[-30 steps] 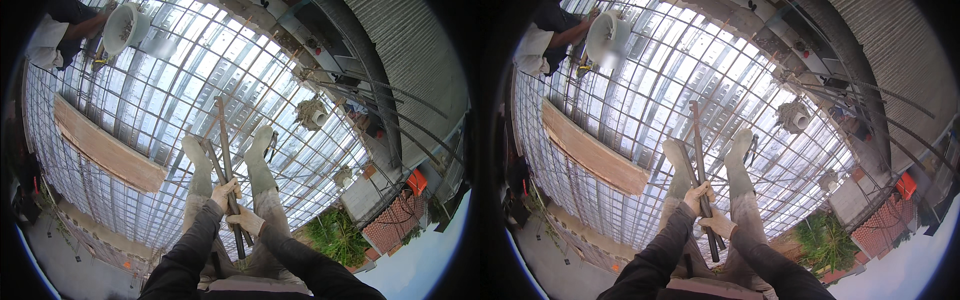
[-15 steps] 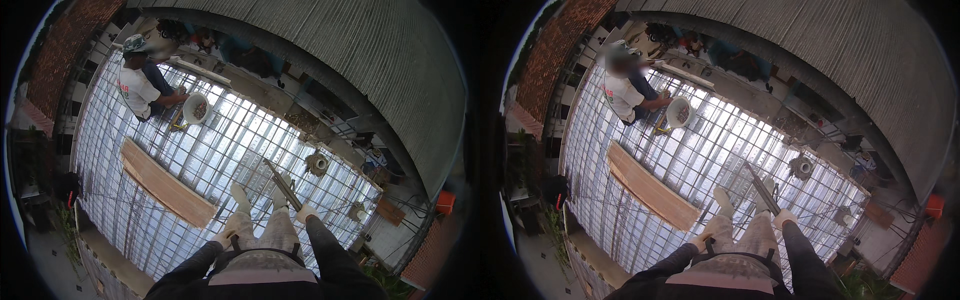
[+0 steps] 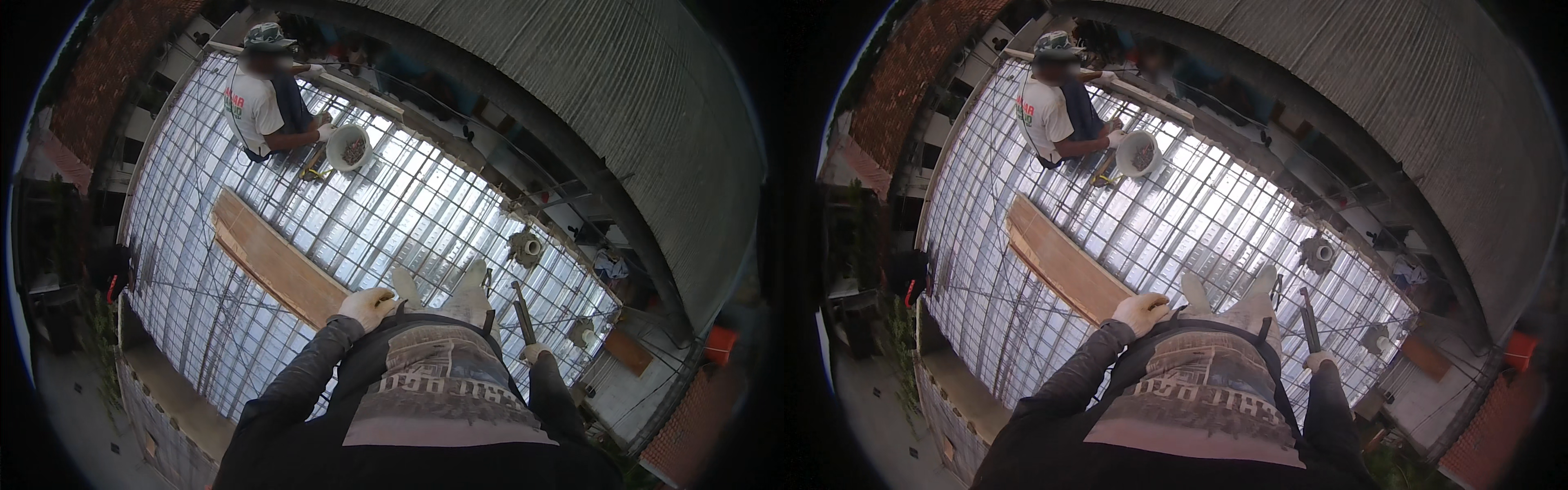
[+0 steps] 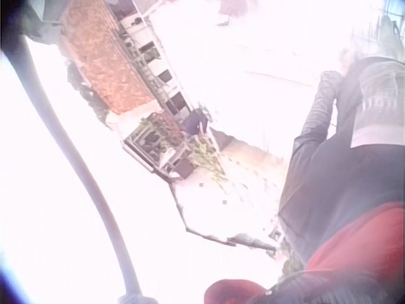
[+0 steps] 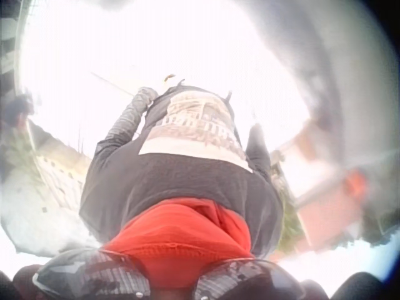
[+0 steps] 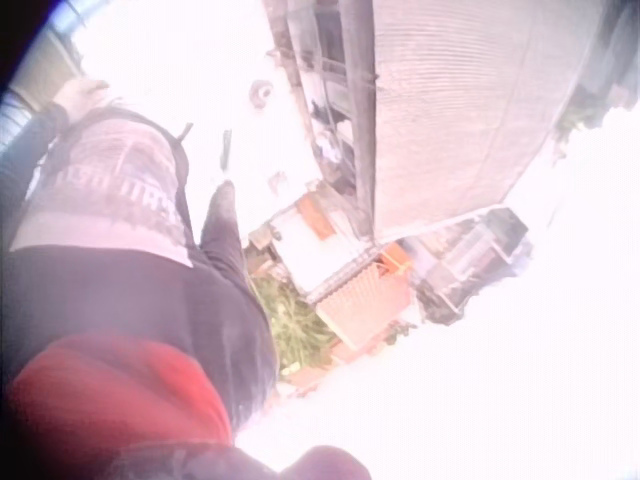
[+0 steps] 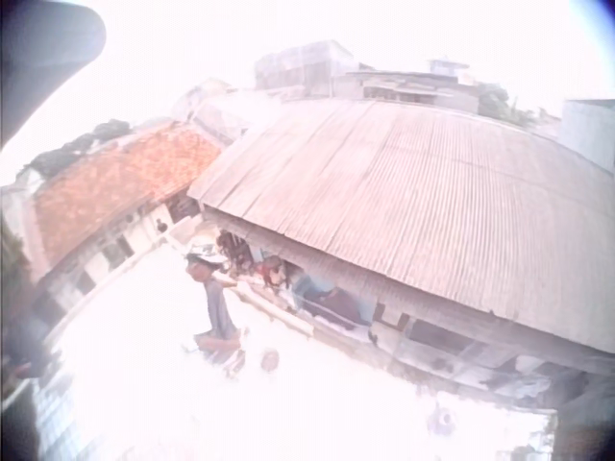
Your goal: The person positions a white plastic pipe through a roof mesh and secures it into a beam using a metal rod while a co-worker applies cement around the base to seal it.
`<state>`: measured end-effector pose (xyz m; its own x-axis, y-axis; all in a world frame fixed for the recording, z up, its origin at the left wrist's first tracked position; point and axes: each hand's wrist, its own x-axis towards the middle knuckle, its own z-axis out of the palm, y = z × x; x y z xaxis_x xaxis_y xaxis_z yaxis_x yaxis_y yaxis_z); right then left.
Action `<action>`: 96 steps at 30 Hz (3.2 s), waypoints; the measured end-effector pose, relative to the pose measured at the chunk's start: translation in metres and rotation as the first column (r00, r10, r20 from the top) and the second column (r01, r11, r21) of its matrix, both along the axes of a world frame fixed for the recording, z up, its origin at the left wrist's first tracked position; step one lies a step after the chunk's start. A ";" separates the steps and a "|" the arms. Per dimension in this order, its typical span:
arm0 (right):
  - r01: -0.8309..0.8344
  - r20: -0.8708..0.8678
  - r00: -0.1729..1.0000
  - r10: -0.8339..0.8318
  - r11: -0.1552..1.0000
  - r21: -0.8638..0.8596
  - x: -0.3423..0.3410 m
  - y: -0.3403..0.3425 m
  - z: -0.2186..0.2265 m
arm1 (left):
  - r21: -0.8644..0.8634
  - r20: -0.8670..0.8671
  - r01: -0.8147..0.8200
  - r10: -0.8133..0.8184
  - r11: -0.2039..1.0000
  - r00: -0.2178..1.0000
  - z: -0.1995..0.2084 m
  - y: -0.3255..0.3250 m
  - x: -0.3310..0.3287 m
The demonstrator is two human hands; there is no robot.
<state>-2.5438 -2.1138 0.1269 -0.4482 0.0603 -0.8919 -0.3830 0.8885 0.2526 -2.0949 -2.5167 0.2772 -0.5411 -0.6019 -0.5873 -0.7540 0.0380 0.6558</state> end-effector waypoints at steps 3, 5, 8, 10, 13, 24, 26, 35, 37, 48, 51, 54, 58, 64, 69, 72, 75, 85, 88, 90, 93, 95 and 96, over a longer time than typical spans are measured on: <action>0.210 0.099 0.975 -0.201 0.974 -0.087 0.044 -0.064 0.036 | -0.086 -0.089 0.154 -0.161 0.984 0.983 -0.008 -0.010 -0.039; 0.436 0.116 0.899 -0.422 0.885 -0.161 0.056 -0.083 0.040 | -0.123 -0.168 0.274 -0.293 0.954 0.941 -0.009 -0.011 -0.073; 0.346 0.293 0.925 -0.241 0.854 -0.389 0.066 -0.125 0.046 | -0.140 -0.150 0.462 -0.480 0.876 0.864 0.006 -0.007 -0.116; 0.579 0.433 0.802 -0.412 0.715 -0.392 0.091 -0.186 0.094 | -0.226 -0.186 0.486 -0.527 0.844 0.829 0.008 0.001 -0.129; 0.605 0.532 0.765 -0.364 0.690 -0.397 0.119 -0.253 0.149 | -0.473 -0.300 0.355 -0.526 0.806 0.795 0.004 0.012 -0.135; 0.238 0.624 0.663 0.414 0.673 -0.700 0.187 -0.311 0.144 | -0.609 -0.127 0.407 -0.590 0.681 0.797 0.012 -0.018 -0.053; 0.348 0.737 0.634 0.235 0.765 -0.543 0.189 -0.310 0.128 | -0.577 -0.107 0.387 -0.536 0.720 0.837 0.012 -0.014 -0.040; 0.826 0.778 0.235 -0.582 0.542 0.156 0.176 -0.277 0.079 | -0.146 0.070 -0.227 0.239 0.963 0.969 -0.026 -0.010 0.034; 0.838 0.726 0.345 -0.595 0.543 0.047 0.170 -0.277 0.101 | -0.051 0.111 -0.332 0.336 0.942 0.935 -0.055 -0.012 0.060; 0.355 0.442 0.880 -0.174 0.860 -0.368 0.053 -0.281 0.049 | 0.299 0.071 -0.720 0.737 0.627 0.672 -0.182 -0.030 0.089; -0.342 0.172 0.881 0.440 0.845 -0.411 0.005 -0.275 -0.032 | 0.316 0.108 -0.655 0.659 0.687 0.744 -0.206 -0.036 0.093; -0.113 0.080 0.988 0.132 0.971 -0.210 -0.006 -0.285 -0.048 | 0.325 0.135 -0.625 0.620 0.709 0.773 -0.193 -0.046 0.087; -0.245 0.191 0.945 0.264 0.962 -0.122 -0.023 -0.285 -0.056 | 0.310 0.230 -0.643 0.601 0.700 0.765 -0.186 -0.064 0.107; -0.319 0.171 0.927 0.333 0.942 -0.107 -0.041 -0.254 -0.060 | -0.001 0.249 -0.554 0.537 0.833 0.806 -0.175 -0.121 0.095; -0.129 0.187 0.973 0.137 0.990 -0.051 -0.017 -0.284 -0.051 | -0.195 0.198 -0.466 0.500 0.863 0.843 -0.182 -0.176 0.095; -0.056 0.167 0.984 0.065 0.996 -0.063 -0.004 -0.292 -0.047 | -0.037 0.250 -0.470 0.463 0.882 0.850 -0.197 -0.213 0.081; -0.032 0.123 0.991 0.044 0.995 -0.098 0.028 -0.297 -0.057 | 0.105 0.328 -0.429 0.376 0.897 0.867 -0.200 -0.258 0.073; -0.111 0.202 0.969 0.143 0.981 -0.161 0.116 -0.358 -0.065 | 0.253 0.112 -0.401 0.385 0.880 0.916 -0.218 -0.403 0.075; 0.064 0.124 0.991 -0.055 0.995 -0.071 0.139 -0.426 0.002 | 0.290 0.226 -0.512 0.462 0.809 0.858 -0.180 -0.431 0.069; 0.081 0.005 0.997 -0.081 0.993 -0.090 0.145 -0.432 0.015 | 0.317 0.225 -0.498 0.446 0.807 0.866 -0.175 -0.446 0.065; -0.060 -0.072 0.996 0.047 0.979 -0.194 0.144 -0.425 0.025 | 0.237 0.215 -0.456 0.411 0.858 0.886 -0.183 -0.451 0.061; -0.024 0.056 0.998 0.033 0.987 -0.161 0.131 -0.406 -0.001 | 0.268 0.176 -0.424 0.388 0.865 0.905 -0.185 -0.445 0.048; -0.025 0.132 0.990 0.047 0.987 -0.161 0.125 -0.421 0.003 | 0.264 0.162 -0.428 0.398 0.864 0.903 -0.189 -0.445 0.055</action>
<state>-2.4189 -2.5344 0.1300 -0.3221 -0.1004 -0.9414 -0.4364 0.8982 0.0535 -2.0402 -2.9612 0.0879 -0.2105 -0.5548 -0.8049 -0.7199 -0.4691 0.5116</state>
